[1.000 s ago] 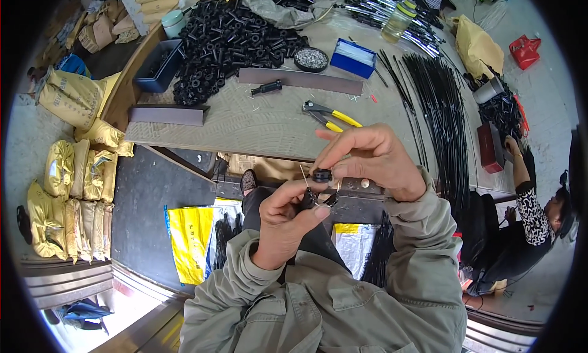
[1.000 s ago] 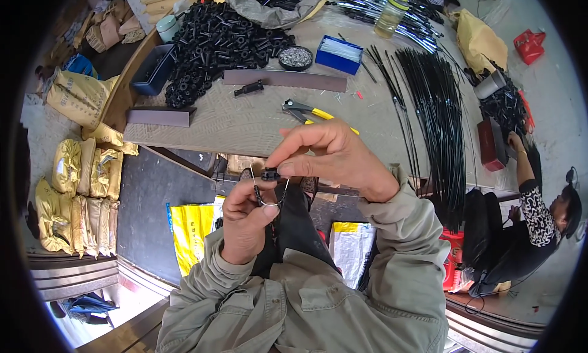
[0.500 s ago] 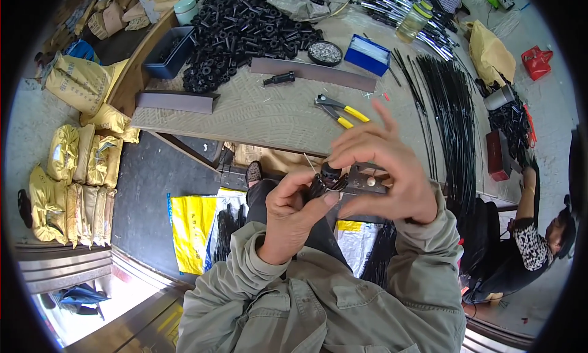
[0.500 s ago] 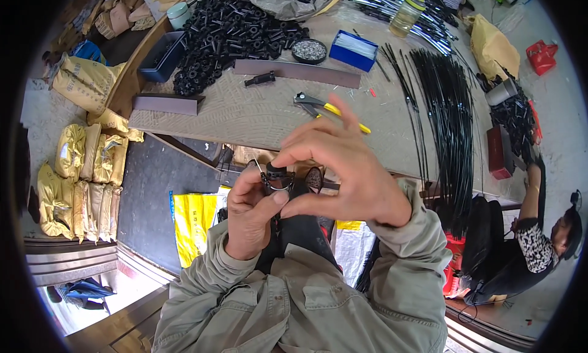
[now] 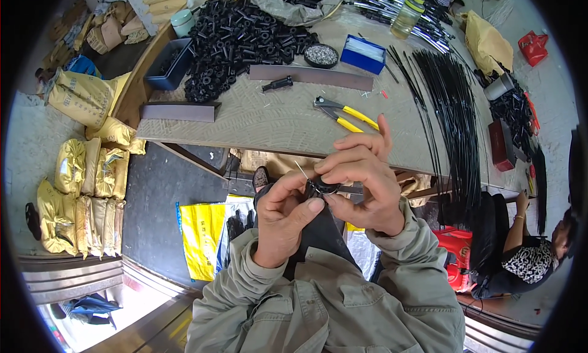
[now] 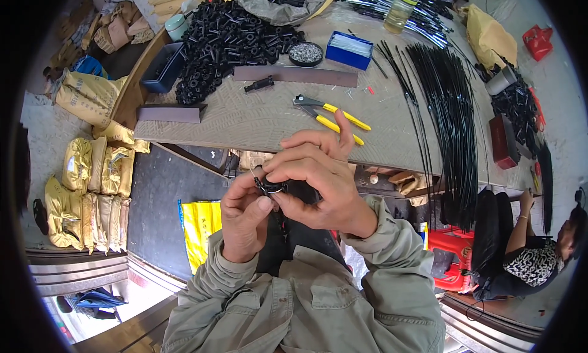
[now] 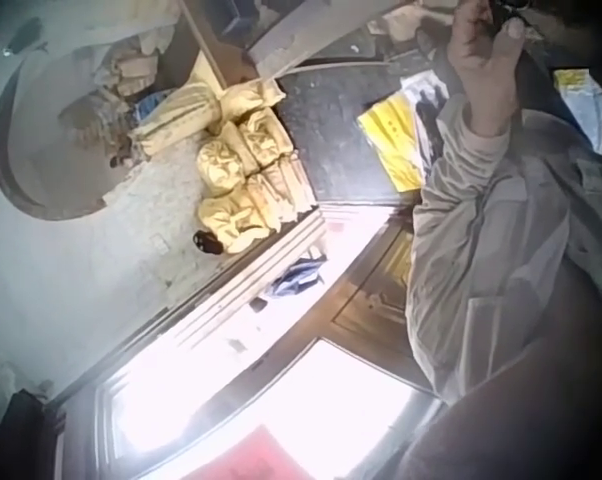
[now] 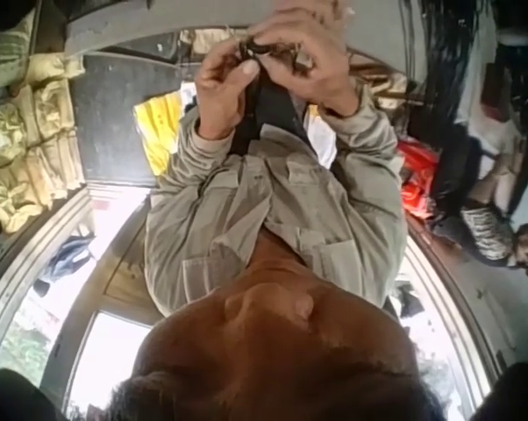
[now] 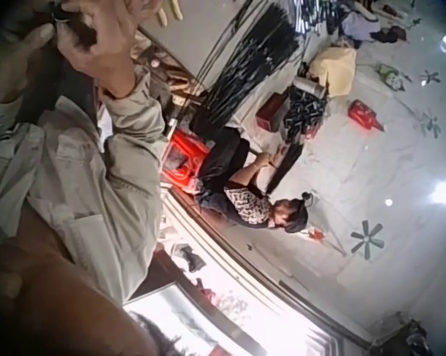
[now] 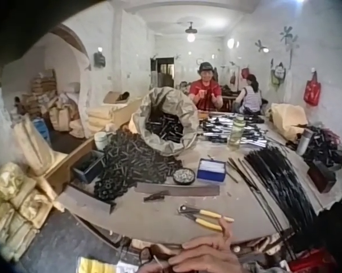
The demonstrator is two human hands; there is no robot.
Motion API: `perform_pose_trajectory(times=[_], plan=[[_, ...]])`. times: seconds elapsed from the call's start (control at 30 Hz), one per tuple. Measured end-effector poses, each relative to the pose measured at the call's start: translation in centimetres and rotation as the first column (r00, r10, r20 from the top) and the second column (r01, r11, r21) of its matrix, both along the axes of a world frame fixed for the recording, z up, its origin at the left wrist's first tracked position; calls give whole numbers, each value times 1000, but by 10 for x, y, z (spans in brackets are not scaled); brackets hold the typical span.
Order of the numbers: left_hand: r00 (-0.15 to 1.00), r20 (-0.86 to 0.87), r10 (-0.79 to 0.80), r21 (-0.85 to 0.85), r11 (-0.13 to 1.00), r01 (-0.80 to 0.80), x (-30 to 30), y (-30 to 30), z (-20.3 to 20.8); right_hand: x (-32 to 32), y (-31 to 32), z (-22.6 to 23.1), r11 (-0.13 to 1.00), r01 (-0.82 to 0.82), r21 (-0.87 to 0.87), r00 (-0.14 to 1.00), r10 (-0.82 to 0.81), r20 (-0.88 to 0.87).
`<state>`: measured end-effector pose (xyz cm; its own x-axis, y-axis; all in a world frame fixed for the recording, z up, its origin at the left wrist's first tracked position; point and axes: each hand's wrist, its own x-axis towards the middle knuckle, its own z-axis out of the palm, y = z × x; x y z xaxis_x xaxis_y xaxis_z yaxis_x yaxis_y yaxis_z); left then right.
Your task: The worker is assembling wire harnesses by crimping connectors onto bundles of black wires and organizing them on a workbench.
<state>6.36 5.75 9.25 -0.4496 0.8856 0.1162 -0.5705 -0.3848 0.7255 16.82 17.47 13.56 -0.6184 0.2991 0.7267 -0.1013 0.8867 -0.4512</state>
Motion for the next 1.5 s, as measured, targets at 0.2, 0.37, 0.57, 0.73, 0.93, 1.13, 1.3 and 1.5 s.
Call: perform_pose_trajectory(times=[0.2,0.37,0.57,0.73,0.93,1.13,1.3,1.5], plan=[[1000,-23,-12,34,999,13,-7,0,7,-5,0,-13,998,-58,-30,995,56,-81],[994,-13,104,46,994,-103,1,0,5,-17,-21,-14,875,-135,-464,950,-19,-313],[975,-88,204,58,978,-200,-6,-9,6,-12,-33,-41,401,-356,-844,934,181,-308],[963,-98,251,25,968,-250,-8,-19,7,-22,-39,-46,437,-447,-780,888,321,-329],[973,-134,186,-11,982,-189,-21,-36,5,-28,-46,-46,533,-370,-761,913,359,-193],[969,-207,135,34,991,-131,-23,-46,-1,-27,-49,-31,605,-346,-717,898,436,-65],[968,-218,127,-6,991,-132,-28,-54,-4,-33,-53,-33,567,-364,-739,861,508,-35],[963,-257,74,26,997,-70,-31,-68,-17,-30,-49,-47,442,-518,-732,762,627,-161]])
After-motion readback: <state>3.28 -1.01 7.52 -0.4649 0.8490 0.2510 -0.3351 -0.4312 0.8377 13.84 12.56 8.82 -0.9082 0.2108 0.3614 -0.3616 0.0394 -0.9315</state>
